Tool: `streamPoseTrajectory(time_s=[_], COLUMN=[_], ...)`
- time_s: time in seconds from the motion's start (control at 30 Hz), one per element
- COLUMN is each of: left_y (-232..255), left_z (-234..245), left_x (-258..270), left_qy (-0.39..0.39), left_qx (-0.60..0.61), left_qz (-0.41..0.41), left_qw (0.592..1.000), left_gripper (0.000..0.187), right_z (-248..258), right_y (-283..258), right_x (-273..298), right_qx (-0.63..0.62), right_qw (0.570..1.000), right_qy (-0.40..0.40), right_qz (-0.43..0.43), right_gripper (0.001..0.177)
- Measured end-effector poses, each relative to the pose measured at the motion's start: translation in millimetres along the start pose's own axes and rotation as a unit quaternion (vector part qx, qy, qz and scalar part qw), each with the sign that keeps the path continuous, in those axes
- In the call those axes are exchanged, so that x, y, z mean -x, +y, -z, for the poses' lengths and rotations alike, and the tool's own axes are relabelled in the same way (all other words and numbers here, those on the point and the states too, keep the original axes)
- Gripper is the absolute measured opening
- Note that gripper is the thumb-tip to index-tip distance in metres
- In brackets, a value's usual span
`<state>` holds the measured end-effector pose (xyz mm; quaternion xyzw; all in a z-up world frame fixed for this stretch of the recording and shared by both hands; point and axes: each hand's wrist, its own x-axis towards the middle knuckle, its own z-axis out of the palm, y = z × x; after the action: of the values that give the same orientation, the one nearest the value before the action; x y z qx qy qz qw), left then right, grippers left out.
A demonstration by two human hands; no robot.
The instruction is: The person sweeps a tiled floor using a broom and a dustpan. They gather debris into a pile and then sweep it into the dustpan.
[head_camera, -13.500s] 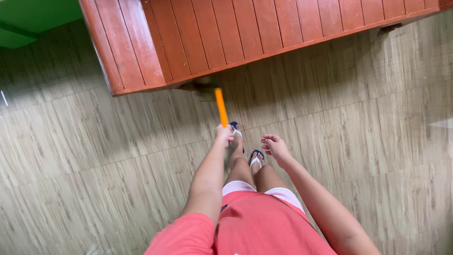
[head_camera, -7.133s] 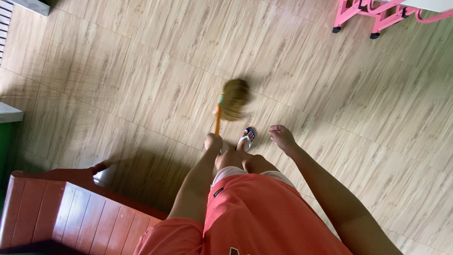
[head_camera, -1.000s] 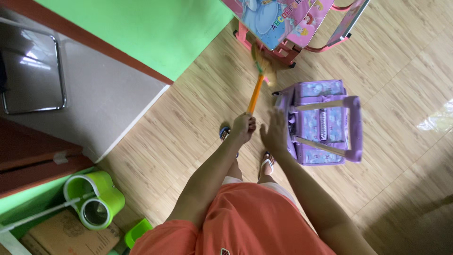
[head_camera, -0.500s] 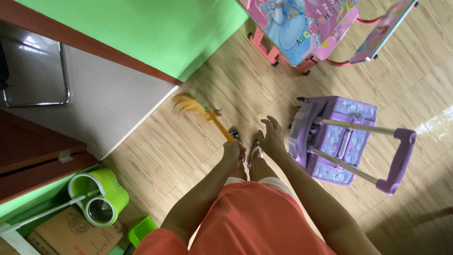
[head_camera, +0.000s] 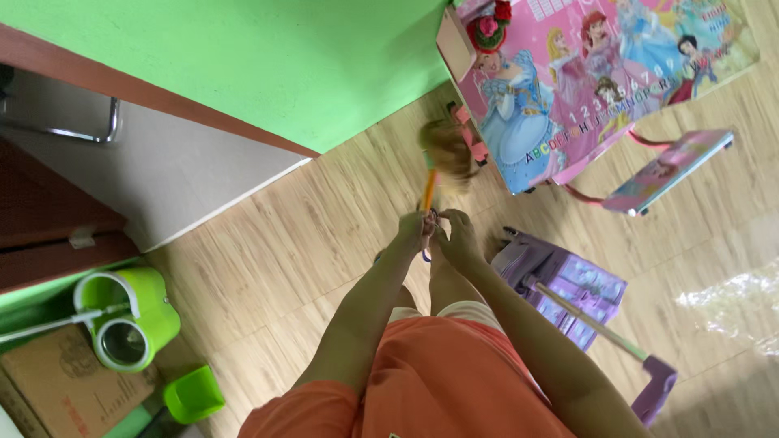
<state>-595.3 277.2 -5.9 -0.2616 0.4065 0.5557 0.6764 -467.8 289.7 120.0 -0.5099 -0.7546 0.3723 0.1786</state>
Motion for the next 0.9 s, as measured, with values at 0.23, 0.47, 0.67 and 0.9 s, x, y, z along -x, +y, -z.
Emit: streamPoseTrajectory(time_s=[0.23,0.47,0.67,0.9], left_y=[-9.8,13.7,41.9,38.0], left_z=[-114.9,-127.0,-30.9,53.1], left_x=[88.2,52.6,-29.4,44.6], left_qy=[0.088,0.085,0.138,0.272], left_qx=[-0.153,-0.115,0.012,0.162], left_qz=[-0.025,-0.026,-0.101,-0.169], left_qw=[0.984,0.989,0.985,0.933], left_gripper=[0.024,0.017,0.012,0.007], right_z=[63.3,64.1,34.0,-15.1], right_y=[-9.4,-35.6,-40.0,-47.8], right_x=[-94.1,-155.7,-166.8,-150.6], right_qx=[-0.080,-0.105,-0.041,-0.013], right_qw=[0.993,0.978,0.961,0.922], right_qy=[-0.058,-0.177,-0.273,-0.383], right_qz=[-0.059,-0.026,-0.031,0.053], right_gripper=[0.025,0.025,0.028,0.031])
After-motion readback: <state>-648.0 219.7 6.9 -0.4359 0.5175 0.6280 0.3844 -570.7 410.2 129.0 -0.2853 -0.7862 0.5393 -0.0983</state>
